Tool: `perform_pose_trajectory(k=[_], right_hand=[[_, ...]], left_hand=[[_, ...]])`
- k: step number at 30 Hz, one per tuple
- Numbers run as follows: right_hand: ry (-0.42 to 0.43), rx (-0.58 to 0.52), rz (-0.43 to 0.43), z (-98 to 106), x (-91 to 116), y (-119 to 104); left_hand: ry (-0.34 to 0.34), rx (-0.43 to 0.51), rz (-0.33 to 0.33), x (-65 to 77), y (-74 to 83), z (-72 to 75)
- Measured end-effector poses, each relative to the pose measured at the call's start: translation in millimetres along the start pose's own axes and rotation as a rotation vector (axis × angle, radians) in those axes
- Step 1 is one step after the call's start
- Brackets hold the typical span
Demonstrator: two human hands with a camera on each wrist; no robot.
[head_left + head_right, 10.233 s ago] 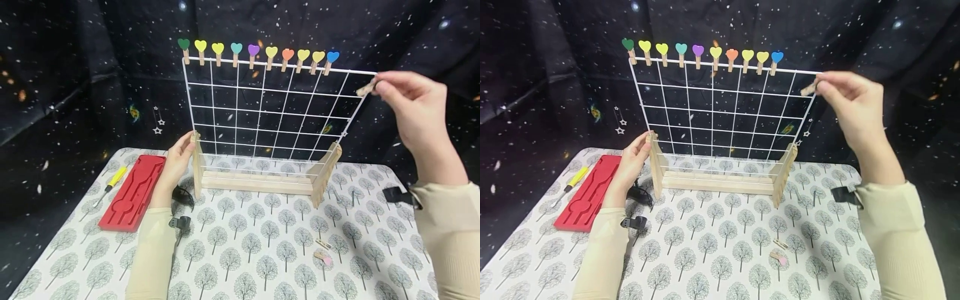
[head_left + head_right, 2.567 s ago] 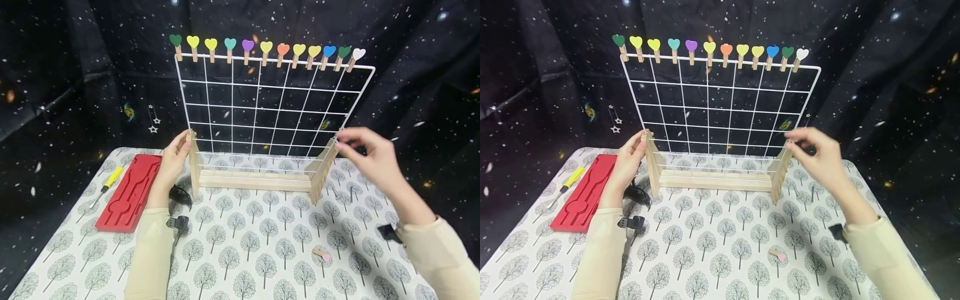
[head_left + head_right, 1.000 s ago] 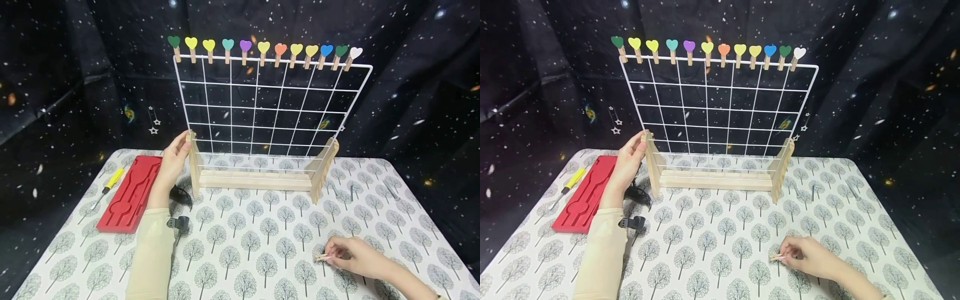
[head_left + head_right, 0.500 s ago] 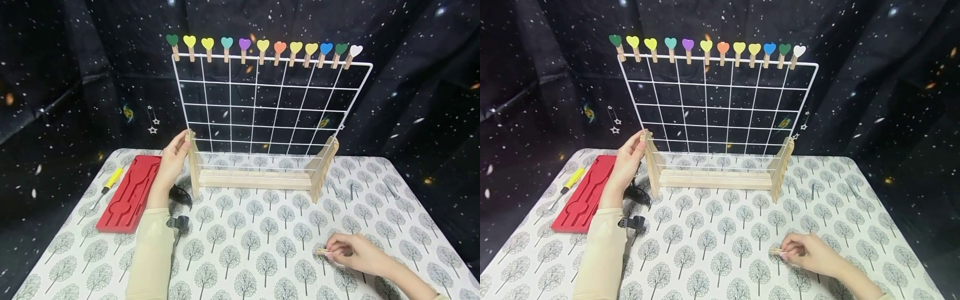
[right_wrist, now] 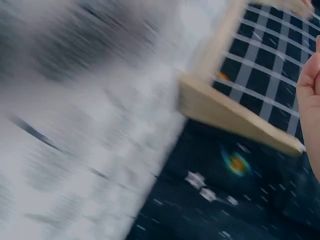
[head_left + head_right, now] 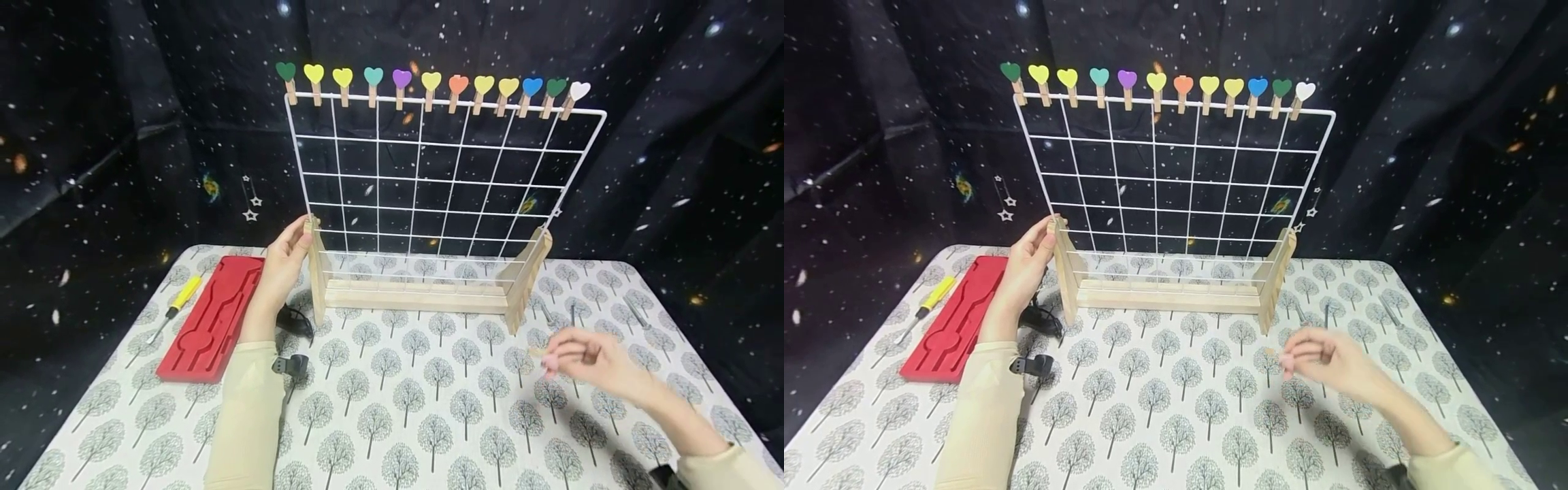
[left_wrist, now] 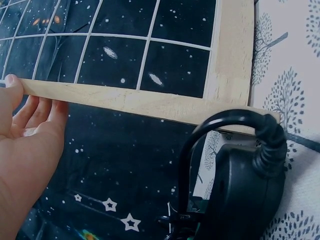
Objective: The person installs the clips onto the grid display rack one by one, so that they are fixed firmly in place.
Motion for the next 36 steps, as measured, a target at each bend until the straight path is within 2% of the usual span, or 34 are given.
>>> perform_pose_trajectory(k=[3, 8, 11, 14, 15, 16, 20, 22, 24, 27, 30, 33, 36], right_hand=[[0.111, 0.117, -0.024, 34.0, -14.9, -23.5], [0.36, 0.417, -0.167, 93.9, -41.3, -73.9], [0.491, 0.49, -0.186, 123.6, -61.0, -101.0], [0.584, 0.502, -0.145, 142.7, -79.9, -119.1], [0.608, 0.481, -0.121, 146.1, -85.7, -122.8], [0.629, 0.41, -0.078, 148.3, -91.2, -124.9], [0.675, -0.07, 0.13, 150.0, -109.0, -123.5], [0.701, -0.296, 0.207, 149.4, -114.2, -119.3], [0.738, -0.413, 0.229, 149.5, -117.5, -115.7], [0.776, -0.514, 0.25, 150.7, -121.1, -112.4], [0.766, -0.599, 0.284, 153.3, -124.2, -112.9], [0.755, -0.601, 0.285, 155.8, -126.3, -116.4], [0.742, -0.577, 0.245, 158.2, -129.2, -121.2]], left_hand=[[-0.003, 0.007, 0.008, 4.1, 6.6, -4.5], [-0.012, 0.01, 0.014, 5.7, 6.2, -7.1], [-0.015, 0.014, 0.008, 4.5, 3.0, -5.8], [-0.014, 0.009, -0.004, 1.1, -2.7, -1.9], [-0.011, 0.007, -0.009, -0.1, -4.5, -0.2], [-0.007, -0.002, -0.013, -1.4, -6.4, 1.8], [0.003, -0.01, -0.024, -5.6, -10.9, 6.8], [0.002, -0.014, -0.021, -6.4, -12.1, 7.6], [0.001, -0.012, -0.018, -6.3, -13.0, 7.4], [0.0, -0.015, -0.011, -5.3, -13.5, 6.6], [-0.003, -0.012, -0.013, -4.3, -13.5, 5.6], [-0.005, -0.006, -0.02, -4.1, -13.1, 5.3], [-0.005, 0.008, -0.029, -4.2, -12.7, 5.4]])
Point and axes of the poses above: each hand's wrist, its own x-axis away from the middle knuckle, its own z-axis out of the back of the hand, y = z × x, the point moved 1 cm from there along -x, towards the middle knuckle, and after that the axes turned 10 degrees about x, right-handed, at the moved point
